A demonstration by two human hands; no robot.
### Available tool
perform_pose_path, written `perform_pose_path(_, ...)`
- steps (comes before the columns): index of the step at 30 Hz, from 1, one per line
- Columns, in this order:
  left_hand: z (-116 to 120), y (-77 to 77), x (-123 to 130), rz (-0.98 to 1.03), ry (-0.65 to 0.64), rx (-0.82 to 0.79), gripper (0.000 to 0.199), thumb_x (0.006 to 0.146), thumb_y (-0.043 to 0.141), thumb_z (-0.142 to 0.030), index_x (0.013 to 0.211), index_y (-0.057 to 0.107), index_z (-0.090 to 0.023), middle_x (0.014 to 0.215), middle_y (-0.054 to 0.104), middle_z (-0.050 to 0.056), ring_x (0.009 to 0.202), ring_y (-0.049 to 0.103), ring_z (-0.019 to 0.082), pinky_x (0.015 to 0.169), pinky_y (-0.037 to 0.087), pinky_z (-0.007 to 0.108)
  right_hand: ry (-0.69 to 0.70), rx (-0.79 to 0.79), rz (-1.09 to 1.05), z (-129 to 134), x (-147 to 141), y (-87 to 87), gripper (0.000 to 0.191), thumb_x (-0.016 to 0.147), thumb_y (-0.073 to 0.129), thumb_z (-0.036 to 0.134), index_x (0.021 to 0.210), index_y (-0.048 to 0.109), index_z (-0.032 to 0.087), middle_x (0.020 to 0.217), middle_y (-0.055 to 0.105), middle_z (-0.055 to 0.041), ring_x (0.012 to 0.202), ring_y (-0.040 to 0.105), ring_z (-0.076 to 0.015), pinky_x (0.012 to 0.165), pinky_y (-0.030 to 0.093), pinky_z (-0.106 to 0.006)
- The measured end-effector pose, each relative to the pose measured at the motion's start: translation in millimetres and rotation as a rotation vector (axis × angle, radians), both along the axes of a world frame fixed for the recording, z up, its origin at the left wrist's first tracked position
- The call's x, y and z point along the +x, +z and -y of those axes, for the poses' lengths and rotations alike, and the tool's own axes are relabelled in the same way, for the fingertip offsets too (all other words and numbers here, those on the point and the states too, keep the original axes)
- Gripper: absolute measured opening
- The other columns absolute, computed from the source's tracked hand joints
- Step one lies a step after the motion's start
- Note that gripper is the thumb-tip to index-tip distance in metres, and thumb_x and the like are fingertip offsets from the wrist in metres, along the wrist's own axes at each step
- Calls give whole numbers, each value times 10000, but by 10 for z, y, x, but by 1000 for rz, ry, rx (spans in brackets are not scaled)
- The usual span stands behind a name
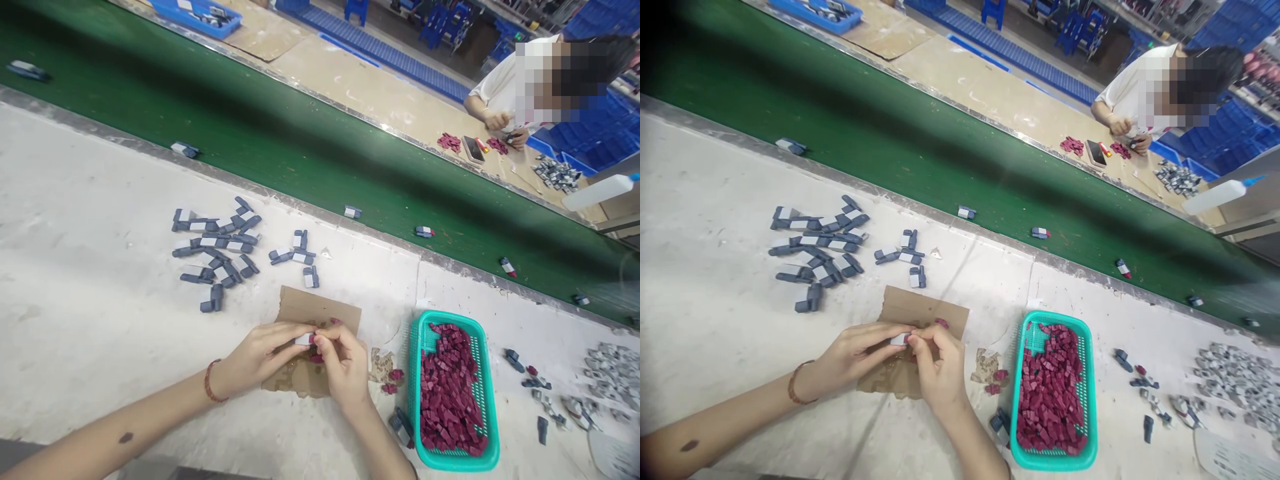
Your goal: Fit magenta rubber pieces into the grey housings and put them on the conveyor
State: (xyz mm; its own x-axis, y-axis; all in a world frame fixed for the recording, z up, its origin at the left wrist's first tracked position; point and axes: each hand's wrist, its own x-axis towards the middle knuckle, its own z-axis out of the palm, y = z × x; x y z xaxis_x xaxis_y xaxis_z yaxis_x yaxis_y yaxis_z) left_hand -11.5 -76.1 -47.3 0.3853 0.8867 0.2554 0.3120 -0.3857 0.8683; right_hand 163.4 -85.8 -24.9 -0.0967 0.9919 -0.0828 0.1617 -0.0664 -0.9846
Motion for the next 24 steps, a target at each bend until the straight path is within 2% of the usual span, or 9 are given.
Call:
perform_pose_path(4,29,3,-2,-34,-10,76,261,966,490,-276,1068,709,-176,977,778,90,826,743,189,770,594,239,28,76,83,40,-21,39,203,893,547,272,736,642,187,691,670,-15,640,613,-147,612,483,-240)
perform_pose_path(7,45,11,-1,-58,-37,30,253,953,507,-321,1050,707,-199,973,779,75,805,745,195,747,593,237,36,114,155,96,8,131,218,923,514,276,773,648,191,703,671,-16,653,616,-150,632,489,-249)
perform_pose_path(10,-33,96,-8,-75,-45,-89,251,913,544,-389,1022,697,-223,951,780,55,780,743,213,672,591,236,50,205,283,168,219,318,225,960,457,245,902,670,203,820,698,-43,772,640,-170,707,500,-277)
perform_pose_path(12,-180,222,-7,-97,23,-159,264,870,580,-433,988,688,-223,937,776,56,797,735,232,660,583,251,-30,246,417,220,497,452,242,966,426,216,981,667,214,895,700,-60,842,640,-186,748,500,-299)
perform_pose_path(15,-561,449,30,-137,161,-263,318,793,635,-493,928,672,-208,960,764,70,839,714,254,734,568,294,-253,164,776,277,1008,541,228,950,446,239,1000,667,220,967,681,-85,930,619,-239,816,485,-363)
perform_pose_path(16,-724,507,57,-142,194,-300,346,772,647,-507,921,663,-195,959,761,76,819,709,249,744,564,301,-288,107,896,288,1160,527,224,938,459,246,1012,668,216,975,676,-94,933,614,-259,811,483,-383)
perform_pose_path(18,-1083,560,131,-190,246,-318,397,764,638,-511,959,651,-166,958,758,87,795,698,235,745,556,301,-251,53,1041,296,1383,452,228,907,465,204,999,674,197,978,673,-111,929,611,-284,818,481,-414)
perform_pose_path(20,-1460,516,221,-318,267,-205,398,805,584,-482,996,655,-141,995,749,98,818,685,226,751,543,291,-175,40,1098,290,1482,355,243,883,455,143,968,678,189,985,675,-121,931,611,-290,826,482,-424)
perform_pose_path(24,-2111,282,384,-487,237,-16,338,849,506,-373,1015,664,-125,996,734,124,888,665,264,815,522,347,-135,33,1106,276,1469,251,241,863,451,82,848,666,191,922,674,-116,871,607,-285,809,489,-424)
